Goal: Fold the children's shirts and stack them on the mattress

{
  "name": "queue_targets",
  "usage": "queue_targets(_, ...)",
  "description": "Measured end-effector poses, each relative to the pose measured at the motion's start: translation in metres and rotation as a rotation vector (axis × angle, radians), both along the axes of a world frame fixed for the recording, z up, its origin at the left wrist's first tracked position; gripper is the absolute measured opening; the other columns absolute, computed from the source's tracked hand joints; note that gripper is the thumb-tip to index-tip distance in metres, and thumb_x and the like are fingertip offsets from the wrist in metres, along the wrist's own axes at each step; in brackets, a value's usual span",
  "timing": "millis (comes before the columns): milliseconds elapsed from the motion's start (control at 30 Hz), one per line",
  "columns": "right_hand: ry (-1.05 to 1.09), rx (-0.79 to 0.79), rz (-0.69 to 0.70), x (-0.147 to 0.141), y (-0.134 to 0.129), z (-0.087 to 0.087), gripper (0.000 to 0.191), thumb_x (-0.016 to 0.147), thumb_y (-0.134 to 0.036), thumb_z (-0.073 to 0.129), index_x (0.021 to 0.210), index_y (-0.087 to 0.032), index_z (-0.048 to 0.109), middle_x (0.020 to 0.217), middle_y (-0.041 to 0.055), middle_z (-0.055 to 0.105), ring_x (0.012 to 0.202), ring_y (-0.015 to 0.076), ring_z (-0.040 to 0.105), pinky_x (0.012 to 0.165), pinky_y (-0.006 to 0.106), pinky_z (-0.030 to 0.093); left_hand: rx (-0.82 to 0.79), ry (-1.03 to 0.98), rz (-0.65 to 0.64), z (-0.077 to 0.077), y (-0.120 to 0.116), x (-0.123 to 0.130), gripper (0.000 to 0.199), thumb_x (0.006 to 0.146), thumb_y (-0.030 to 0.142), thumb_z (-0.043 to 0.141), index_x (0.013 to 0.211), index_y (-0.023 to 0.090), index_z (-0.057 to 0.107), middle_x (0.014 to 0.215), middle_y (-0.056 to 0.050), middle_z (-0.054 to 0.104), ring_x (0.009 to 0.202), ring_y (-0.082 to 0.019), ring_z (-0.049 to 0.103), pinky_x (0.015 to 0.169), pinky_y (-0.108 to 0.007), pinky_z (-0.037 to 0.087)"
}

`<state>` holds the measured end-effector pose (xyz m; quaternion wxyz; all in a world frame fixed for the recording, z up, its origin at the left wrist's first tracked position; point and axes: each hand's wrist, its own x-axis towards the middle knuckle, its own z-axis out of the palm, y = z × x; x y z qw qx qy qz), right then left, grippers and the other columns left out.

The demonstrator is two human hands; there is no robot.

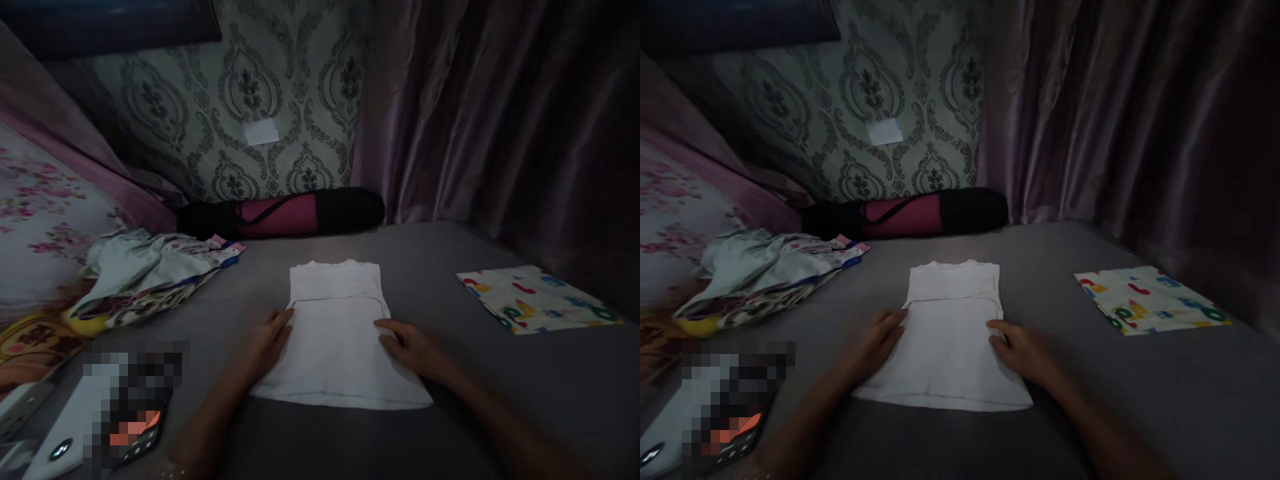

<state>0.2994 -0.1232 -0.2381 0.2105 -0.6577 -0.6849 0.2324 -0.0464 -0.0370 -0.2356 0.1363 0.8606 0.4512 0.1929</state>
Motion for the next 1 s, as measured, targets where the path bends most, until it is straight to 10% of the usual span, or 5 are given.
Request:
queue_targets(400, -0.014, 0.009, -0.005, 0.004, 0.004, -0.012, 0.046, 0.087, -0.044, 0.048, 0.125, -0.022, 0.064, 0.061, -0.0009, 0.06, 0.055, 0.0155, 0.053, 0.054, 0.026, 0.036, -0.192, 0.172, 0.21, 0.012, -0.015, -0.001, 0.056, 0.094, 0.046, 0.035, 0.143, 0.018, 0.038, 0.109, -0.015, 0.069, 0.103, -0.031, 0.065, 0.085, -0.04, 0.047)
queue_targets(1000, 0.019, -0.023, 0.044, 0.004, 0.0, -0.005, 0.049, 0.086, -0.039, 0.048, 0.13, -0.021, 0.058, 0.062, -0.0008, 0.058, 0.055, 0.0157, 0.05, 0.054, 0.027, 0.037, -0.396, 0.027, 0.134, 0.018, -0.013, -0.008, 0.064, 0.084, 0.048, 0.049, 0.14, 0.018, 0.038, 0.123, -0.012, 0.063, 0.109, -0.029, 0.061, 0.088, -0.038, 0.048)
